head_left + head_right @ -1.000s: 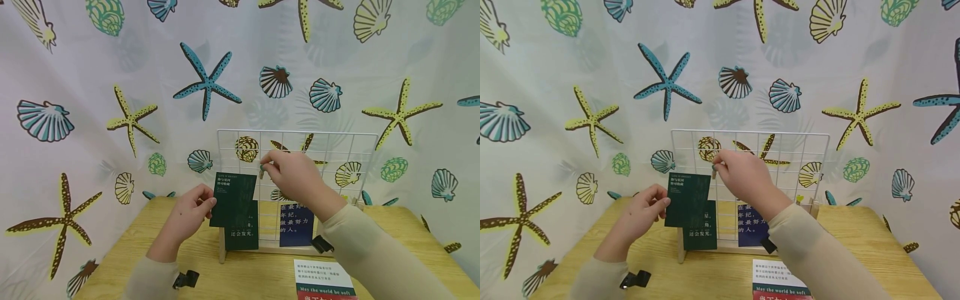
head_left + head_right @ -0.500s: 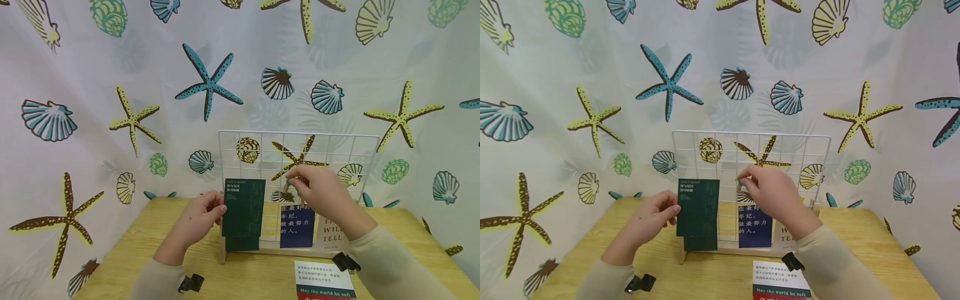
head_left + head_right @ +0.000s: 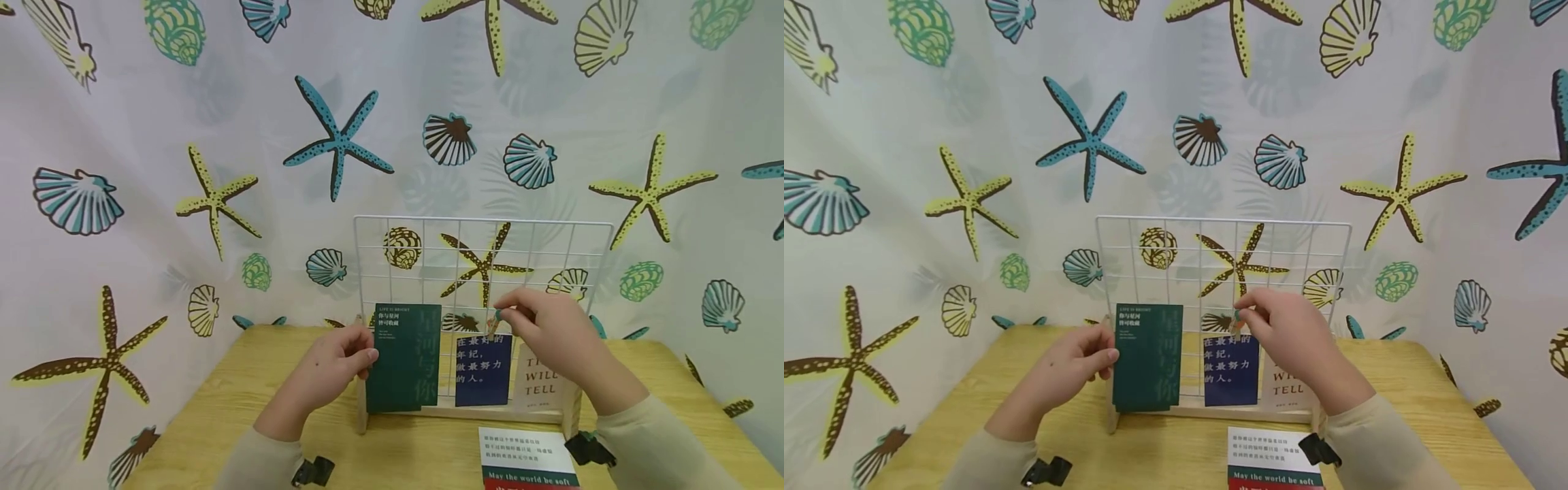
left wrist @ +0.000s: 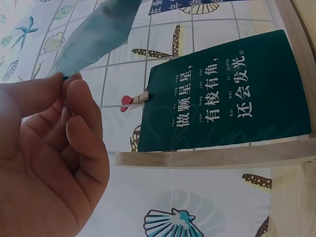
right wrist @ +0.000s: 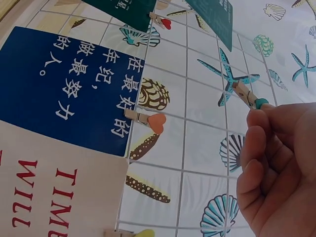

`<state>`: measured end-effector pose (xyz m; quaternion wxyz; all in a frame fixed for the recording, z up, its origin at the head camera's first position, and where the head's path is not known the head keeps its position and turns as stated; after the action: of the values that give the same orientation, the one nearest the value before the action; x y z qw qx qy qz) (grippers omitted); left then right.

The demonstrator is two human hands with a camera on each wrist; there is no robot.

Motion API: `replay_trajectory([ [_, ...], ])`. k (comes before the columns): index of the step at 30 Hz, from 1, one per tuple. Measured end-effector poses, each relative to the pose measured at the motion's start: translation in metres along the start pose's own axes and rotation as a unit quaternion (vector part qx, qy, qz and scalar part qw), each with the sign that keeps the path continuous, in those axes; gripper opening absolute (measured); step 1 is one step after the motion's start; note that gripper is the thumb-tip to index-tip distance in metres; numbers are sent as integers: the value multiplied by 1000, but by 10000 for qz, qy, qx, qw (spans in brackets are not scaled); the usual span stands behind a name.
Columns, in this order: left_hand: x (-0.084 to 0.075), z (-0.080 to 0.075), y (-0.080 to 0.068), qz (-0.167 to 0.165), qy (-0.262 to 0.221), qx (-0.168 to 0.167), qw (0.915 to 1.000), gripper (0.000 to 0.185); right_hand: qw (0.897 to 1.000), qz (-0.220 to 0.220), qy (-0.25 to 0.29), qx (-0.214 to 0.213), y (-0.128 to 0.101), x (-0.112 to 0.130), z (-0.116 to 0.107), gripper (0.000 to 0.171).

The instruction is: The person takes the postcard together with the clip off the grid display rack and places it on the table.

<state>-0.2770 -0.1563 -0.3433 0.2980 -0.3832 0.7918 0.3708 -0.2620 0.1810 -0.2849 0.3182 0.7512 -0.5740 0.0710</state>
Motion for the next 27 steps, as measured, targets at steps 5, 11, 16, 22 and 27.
replay_trajectory([
  [5, 3, 4, 0, 119, -56, 228, 9997, 10, 9998, 78, 154, 64, -6, -9, -1, 15],
  [11, 4, 9, 1, 42, -138, 312, 9994, 8, 9996, 245, 120, 96, -9, -20, -2, 15],
  [16, 6, 15, 1, 79, -320, 414, 9986, 8, 9989, 416, 197, 111, -16, -32, 0, 16],
  [22, 10, 22, 2, 198, -347, 525, 9978, 9, 9979, 600, 256, 52, -29, -48, 1, 17],
  [27, 12, 27, 2, 85, -344, 624, 9974, 9, 9970, 706, 298, 70, -35, -58, 0, 19],
])
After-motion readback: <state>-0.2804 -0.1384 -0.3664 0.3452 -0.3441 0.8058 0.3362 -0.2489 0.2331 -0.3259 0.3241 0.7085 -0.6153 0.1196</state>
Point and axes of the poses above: each hand's wrist, its own y-axis towards the middle knuckle, its own z-axis out of the palm, x = y × z, the point moved 1 cm from there along y, towards the middle knuckle, and after that the axes turned 11 degrees about z, right-handed, at the moved point
